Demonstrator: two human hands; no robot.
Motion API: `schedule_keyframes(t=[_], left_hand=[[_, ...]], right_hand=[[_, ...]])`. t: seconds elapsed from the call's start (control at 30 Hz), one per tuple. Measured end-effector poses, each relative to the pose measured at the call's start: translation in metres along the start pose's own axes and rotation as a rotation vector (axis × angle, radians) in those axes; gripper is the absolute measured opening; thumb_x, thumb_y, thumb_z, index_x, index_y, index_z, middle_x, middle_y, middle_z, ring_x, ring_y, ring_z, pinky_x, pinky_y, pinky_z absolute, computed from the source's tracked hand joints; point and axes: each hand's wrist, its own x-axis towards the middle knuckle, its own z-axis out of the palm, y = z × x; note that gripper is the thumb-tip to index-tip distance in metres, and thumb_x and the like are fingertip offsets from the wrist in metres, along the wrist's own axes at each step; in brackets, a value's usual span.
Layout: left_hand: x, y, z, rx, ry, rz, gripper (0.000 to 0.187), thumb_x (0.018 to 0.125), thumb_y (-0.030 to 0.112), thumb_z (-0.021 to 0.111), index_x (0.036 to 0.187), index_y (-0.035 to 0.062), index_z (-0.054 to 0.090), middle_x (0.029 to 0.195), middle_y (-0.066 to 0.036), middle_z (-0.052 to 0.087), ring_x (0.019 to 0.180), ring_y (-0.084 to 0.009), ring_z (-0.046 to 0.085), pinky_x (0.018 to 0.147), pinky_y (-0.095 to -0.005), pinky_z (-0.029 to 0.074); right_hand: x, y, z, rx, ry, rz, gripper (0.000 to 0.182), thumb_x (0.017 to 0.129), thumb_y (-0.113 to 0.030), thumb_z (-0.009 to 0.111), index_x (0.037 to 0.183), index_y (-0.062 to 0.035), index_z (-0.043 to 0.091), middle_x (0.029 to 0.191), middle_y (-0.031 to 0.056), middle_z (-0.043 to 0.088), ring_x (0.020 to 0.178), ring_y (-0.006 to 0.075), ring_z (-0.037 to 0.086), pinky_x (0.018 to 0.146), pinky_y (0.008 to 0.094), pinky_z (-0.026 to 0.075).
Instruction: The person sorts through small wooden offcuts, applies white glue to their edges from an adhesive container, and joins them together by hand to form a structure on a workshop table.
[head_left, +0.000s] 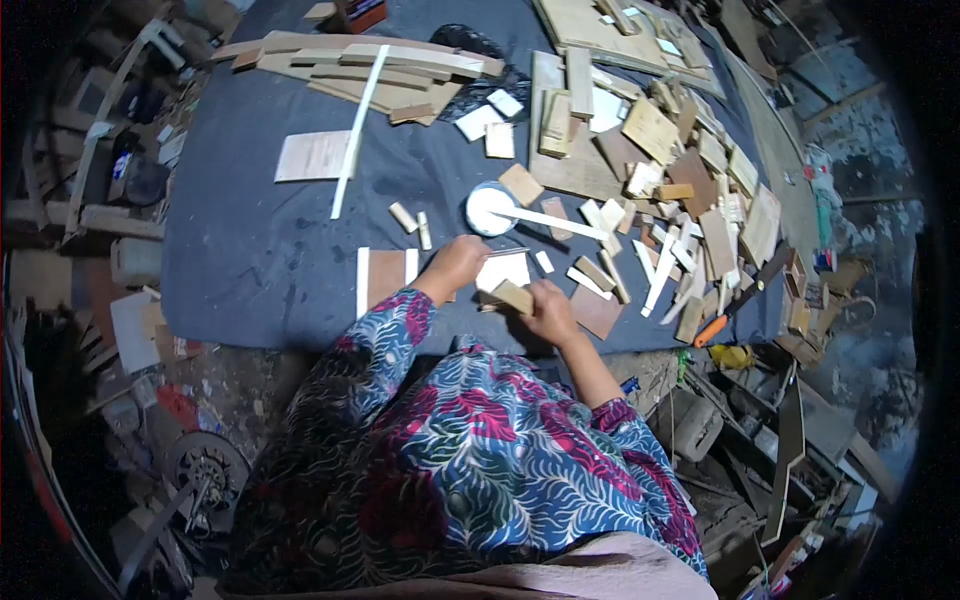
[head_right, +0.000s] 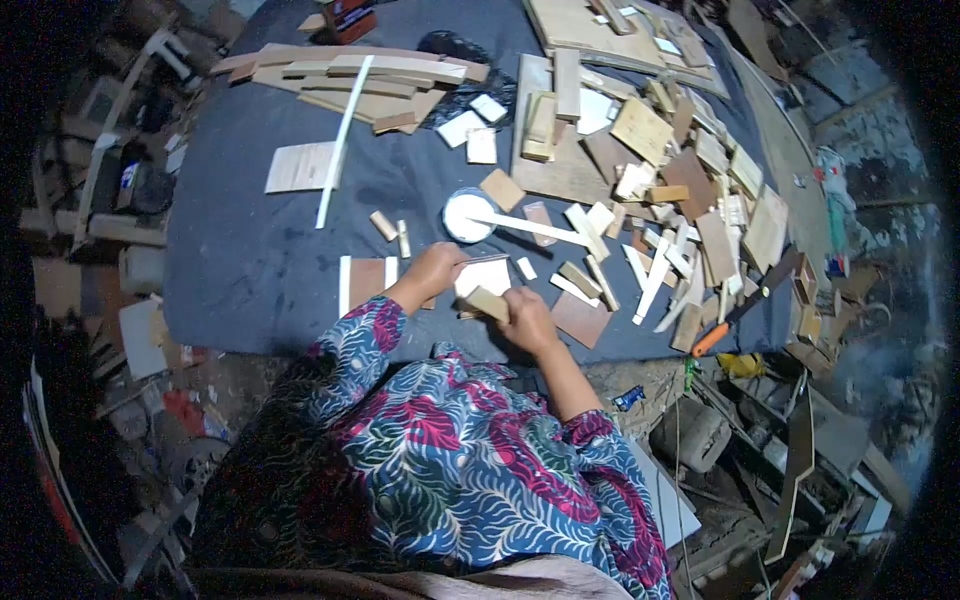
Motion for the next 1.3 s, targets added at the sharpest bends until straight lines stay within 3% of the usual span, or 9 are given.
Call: schedule_keyframes(t=[0.1, 0.23, 0.37, 0.7, 0.83, 0.9, 1.1, 1.23, 1.3], left_hand=[[0.001, -0.001, 0.001, 0.018, -0.022, 0.010, 0.016, 0.075, 0.013, 0.050, 0.078, 0.0050, 0.064, 0.080, -0.016, 0.059, 0.082, -0.0340, 0.055, 0.072, -0.0418, 0.044], [-0.003, 0.011, -0.010, -0.008, -0.009, -0.010, 0.025, 0.070, 0.013, 0.061, 0.092, 0.0028, 0.061, 0.092, -0.017, 0.057, 0.091, -0.0353, 0.052, 0.078, -0.0407, 0.042], [-0.010, 0.020, -0.019, -0.006, 0.128, -0.046, 0.034, 0.070, 0.011, 0.064, 0.103, 0.0024, 0.057, 0.099, -0.017, 0.057, 0.096, -0.0339, 0.051, 0.084, -0.0382, 0.040], [-0.049, 0.051, -0.049, -0.225, 0.304, -0.255, 0.019, 0.076, 0.002, 0.060, 0.094, -0.0010, 0.060, 0.088, -0.012, 0.058, 0.071, -0.0177, 0.056, 0.065, -0.0251, 0.046], [-0.062, 0.061, -0.058, -0.230, 0.370, -0.358, 0.018, 0.078, 0.003, 0.058, 0.095, -0.0018, 0.061, 0.087, -0.008, 0.058, 0.069, -0.0104, 0.053, 0.063, -0.0221, 0.045], [-0.067, 0.061, -0.058, -0.200, 0.371, -0.417, 0.018, 0.078, 0.004, 0.058, 0.096, -0.0013, 0.061, 0.087, -0.008, 0.058, 0.069, -0.0106, 0.054, 0.063, -0.0219, 0.045], [-0.055, 0.086, -0.050, -0.171, 0.429, -0.423, 0.016, 0.079, 0.005, 0.058, 0.093, -0.0012, 0.061, 0.087, -0.008, 0.058, 0.070, -0.0108, 0.053, 0.062, -0.0213, 0.044], [-0.050, 0.097, -0.046, -0.149, 0.421, -0.416, 0.014, 0.079, 0.004, 0.058, 0.091, -0.0016, 0.062, 0.089, -0.009, 0.058, 0.072, -0.0130, 0.054, 0.063, -0.0222, 0.044], [-0.045, 0.095, -0.040, -0.178, 0.408, -0.391, 0.014, 0.079, 0.004, 0.057, 0.091, -0.0017, 0.062, 0.089, -0.010, 0.059, 0.073, -0.0138, 0.055, 0.063, -0.0226, 0.044]], right_hand=[[-0.001, -0.003, -0.003, 0.001, -0.031, -0.022, 0.028, 0.059, -0.011, 0.066, 0.082, -0.0021, 0.051, 0.078, 0.0158, 0.053, 0.079, 0.0355, 0.053, 0.069, 0.0420, 0.043], [-0.014, 0.023, -0.003, 0.238, 0.342, 0.240, 0.032, 0.064, -0.014, 0.063, 0.089, 0.0000, 0.049, 0.085, 0.0207, 0.053, 0.083, 0.0395, 0.050, 0.072, 0.0440, 0.042], [-0.028, 0.070, -0.038, -0.237, 0.656, 0.532, 0.029, 0.063, -0.015, 0.065, 0.085, -0.0026, 0.052, 0.089, 0.0165, 0.055, 0.086, 0.0359, 0.051, 0.080, 0.0414, 0.039], [-0.068, 0.099, -0.074, 0.075, 0.233, 0.658, 0.033, 0.060, -0.016, 0.063, 0.087, 0.0008, 0.055, 0.083, 0.0238, 0.059, 0.080, 0.0393, 0.057, 0.070, 0.0419, 0.046], [-0.077, 0.166, -0.094, 0.036, 0.837, 1.030, 0.033, 0.061, -0.016, 0.064, 0.086, 0.0035, 0.055, 0.081, 0.0236, 0.059, 0.078, 0.0404, 0.057, 0.072, 0.0448, 0.045], [-0.083, 0.186, -0.107, -0.449, 1.020, 0.998, 0.033, 0.061, -0.015, 0.064, 0.085, 0.0057, 0.054, 0.083, 0.0244, 0.059, 0.079, 0.0405, 0.057, 0.072, 0.0445, 0.046], [-0.078, 0.209, -0.125, 0.094, 0.811, 0.899, 0.029, 0.061, -0.015, 0.063, 0.083, 0.0032, 0.055, 0.083, 0.0234, 0.057, 0.084, 0.0388, 0.054, 0.077, 0.0451, 0.042], [-0.055, 0.239, -0.152, -0.260, 0.858, 0.822, 0.031, 0.060, -0.019, 0.064, 0.085, -0.0006, 0.059, 0.080, 0.0221, 0.059, 0.080, 0.0371, 0.057, 0.074, 0.0415, 0.045], [-0.044, 0.242, -0.171, -0.426, 0.614, 0.939, 0.032, 0.059, -0.015, 0.064, 0.087, -0.0017, 0.058, 0.080, 0.0223, 0.059, 0.081, 0.0375, 0.057, 0.075, 0.0435, 0.045]])
